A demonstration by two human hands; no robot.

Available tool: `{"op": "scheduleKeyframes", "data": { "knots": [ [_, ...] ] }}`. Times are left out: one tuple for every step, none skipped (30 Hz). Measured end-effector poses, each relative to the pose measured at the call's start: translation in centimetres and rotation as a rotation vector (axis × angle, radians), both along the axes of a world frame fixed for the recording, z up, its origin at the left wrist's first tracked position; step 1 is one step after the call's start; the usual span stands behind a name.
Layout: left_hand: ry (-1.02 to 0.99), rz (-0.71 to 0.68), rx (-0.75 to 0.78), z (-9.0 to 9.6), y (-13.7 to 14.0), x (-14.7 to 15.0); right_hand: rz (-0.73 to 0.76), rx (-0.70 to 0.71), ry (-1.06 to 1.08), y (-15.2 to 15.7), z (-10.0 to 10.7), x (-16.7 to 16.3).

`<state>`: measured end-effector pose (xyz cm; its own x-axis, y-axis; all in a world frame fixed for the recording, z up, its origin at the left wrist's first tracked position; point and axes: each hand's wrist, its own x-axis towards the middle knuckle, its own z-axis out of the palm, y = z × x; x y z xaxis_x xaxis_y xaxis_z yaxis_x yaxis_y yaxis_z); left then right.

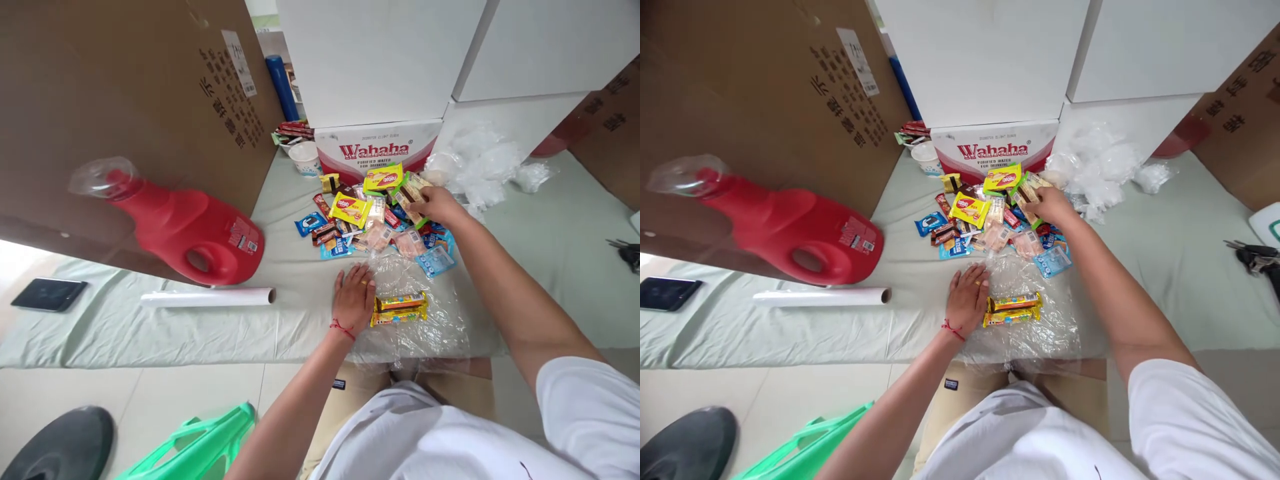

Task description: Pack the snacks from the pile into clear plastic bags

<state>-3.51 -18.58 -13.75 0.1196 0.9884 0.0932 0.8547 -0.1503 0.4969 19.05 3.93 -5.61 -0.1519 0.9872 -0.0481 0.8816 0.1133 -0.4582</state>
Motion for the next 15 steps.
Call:
{"op": "scheduleKeyframes", "data": {
  "knots": [
    [0.001, -0.001, 0.001, 0.0, 0.0, 0.0, 0.031, 0.011, 0.041, -0.2, -0.4, 0.1],
    [0.003, 0.000, 0.003, -0.1, 0.0, 0.0, 0.070, 0.037, 0.090, -0.4, -0.8, 0.0],
    [0.006, 0.001, 0.006, -0.2, 0.0, -0.1, 0.099, 0.081, 0.124, -0.6, -1.2, -0.3],
    [0.009, 0.003, 0.009, -0.2, 0.0, -0.1, 0.089, 0.146, 0.132, -0.6, -1.6, -0.6],
    [0.012, 0.003, 0.012, -0.3, 0.0, -0.1, 0.031, 0.222, 0.113, -0.5, -2.0, -0.9],
    [0.015, 0.001, 0.015, -0.3, 0.0, -0.1, -0.067, 0.289, 0.078, -0.3, -2.4, -1.1],
    [0.018, -0.004, 0.016, -0.4, 0.0, -0.2, -0.177, 0.324, 0.041, 0.0, -2.7, -1.4],
    [0.021, -0.008, 0.018, -0.4, 0.0, -0.2, -0.268, 0.323, 0.011, 0.3, -2.9, -1.7],
    [0.024, -0.011, 0.018, -0.4, 0.0, -0.2, -0.322, 0.295, -0.007, 0.4, -3.2, -2.0],
    [0.026, -0.012, 0.020, -0.4, 0.0, -0.2, -0.329, 0.259, -0.017, 0.5, -3.5, -2.4],
    [0.029, -0.010, 0.022, -0.5, 0.1, -0.2, -0.294, 0.234, -0.022, 0.4, -3.7, -2.9],
    [0.033, -0.008, 0.024, -0.5, 0.1, -0.2, -0.237, 0.231, -0.025, 0.1, -3.9, -3.6],
    [0.037, -0.006, 0.027, -0.5, 0.1, -0.2, -0.168, 0.248, -0.024, -0.4, -4.1, -4.2],
    [0.043, -0.005, 0.030, -0.6, 0.1, -0.2, -0.099, 0.273, -0.023, -1.0, -4.3, -4.8],
    [0.048, -0.004, 0.034, -0.6, 0.1, -0.2, -0.034, 0.293, -0.022, -1.6, -4.5, -5.4]
  ]
}}
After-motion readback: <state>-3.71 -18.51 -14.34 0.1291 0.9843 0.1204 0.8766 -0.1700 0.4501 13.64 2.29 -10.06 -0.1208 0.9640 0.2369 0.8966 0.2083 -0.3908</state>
